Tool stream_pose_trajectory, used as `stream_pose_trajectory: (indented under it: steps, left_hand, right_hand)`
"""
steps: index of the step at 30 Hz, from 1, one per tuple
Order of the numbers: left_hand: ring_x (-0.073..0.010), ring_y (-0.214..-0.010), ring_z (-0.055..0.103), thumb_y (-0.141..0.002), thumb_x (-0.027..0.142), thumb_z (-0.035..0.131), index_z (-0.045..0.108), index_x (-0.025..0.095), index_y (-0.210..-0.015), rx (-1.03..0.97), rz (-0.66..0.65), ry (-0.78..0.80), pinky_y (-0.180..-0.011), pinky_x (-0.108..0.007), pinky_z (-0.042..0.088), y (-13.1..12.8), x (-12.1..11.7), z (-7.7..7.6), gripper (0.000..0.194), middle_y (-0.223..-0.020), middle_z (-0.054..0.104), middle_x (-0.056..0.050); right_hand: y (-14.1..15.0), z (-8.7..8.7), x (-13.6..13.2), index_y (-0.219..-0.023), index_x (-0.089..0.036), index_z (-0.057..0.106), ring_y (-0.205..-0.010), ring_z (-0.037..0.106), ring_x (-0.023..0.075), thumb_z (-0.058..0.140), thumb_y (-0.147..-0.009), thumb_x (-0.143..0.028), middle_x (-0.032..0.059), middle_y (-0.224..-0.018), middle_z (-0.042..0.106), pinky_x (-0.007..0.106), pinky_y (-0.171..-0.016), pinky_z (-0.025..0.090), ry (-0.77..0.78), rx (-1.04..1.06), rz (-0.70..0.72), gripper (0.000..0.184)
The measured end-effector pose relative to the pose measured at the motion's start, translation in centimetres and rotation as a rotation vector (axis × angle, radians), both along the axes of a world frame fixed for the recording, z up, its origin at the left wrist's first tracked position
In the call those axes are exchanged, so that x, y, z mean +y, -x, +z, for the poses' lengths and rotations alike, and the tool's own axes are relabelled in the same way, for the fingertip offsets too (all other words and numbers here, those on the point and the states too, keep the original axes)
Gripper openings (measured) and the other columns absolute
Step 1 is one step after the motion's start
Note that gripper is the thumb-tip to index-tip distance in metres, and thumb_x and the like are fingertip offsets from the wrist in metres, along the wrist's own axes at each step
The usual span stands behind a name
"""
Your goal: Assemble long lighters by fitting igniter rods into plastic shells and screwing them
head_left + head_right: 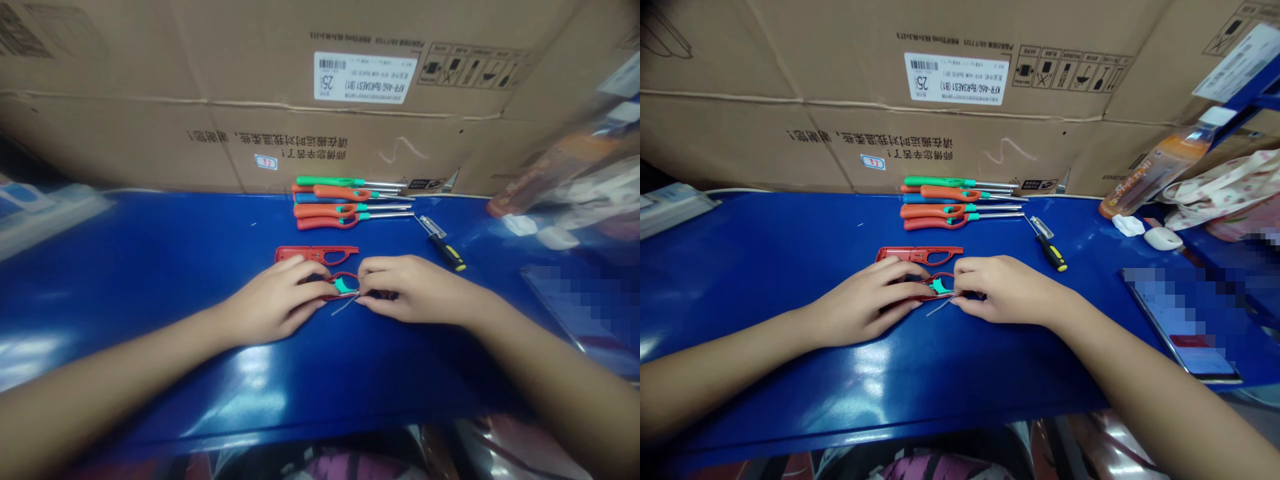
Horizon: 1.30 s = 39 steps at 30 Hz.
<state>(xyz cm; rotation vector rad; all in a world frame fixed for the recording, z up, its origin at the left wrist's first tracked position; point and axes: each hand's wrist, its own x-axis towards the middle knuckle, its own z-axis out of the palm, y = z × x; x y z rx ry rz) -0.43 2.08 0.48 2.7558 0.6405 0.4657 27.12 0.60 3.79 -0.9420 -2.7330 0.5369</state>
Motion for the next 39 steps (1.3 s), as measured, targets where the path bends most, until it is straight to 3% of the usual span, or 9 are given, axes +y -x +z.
stream_pose_trajectory:
  steps: [26,39]
  left_hand:
    - [-0.0245,-0.113,0.056,-0.101,0.023,0.051,0.068,0.027,-0.124,-0.026,-0.007,-0.031,-0.097,-0.041,0.049,0.15,0.11,-0.12,0.029,-0.127,0.061,-0.008]
    - [-0.0242,-0.111,0.058,-0.101,0.025,0.05,0.068,0.026,-0.123,-0.02,0.022,-0.041,-0.097,-0.041,0.05,0.13,0.04,-0.08,0.028,-0.126,0.064,-0.008]
  right_hand:
    - [-0.46,0.21,-0.1,-0.096,-0.019,0.074,-0.084,0.064,0.0153,0.056,-0.098,-0.025,0.0059,-0.098,0.07,0.027,-0.077,0.05,0.015,0.052,0.003,0.019]
    - [-0.25,0.8,-0.57,-0.105,-0.02,0.076,-0.082,0.063,0.015,0.058,-0.098,-0.032,0.0052,-0.102,0.068,0.027,-0.073,0.048,-0.022,-0.071,-0.024,0.023]
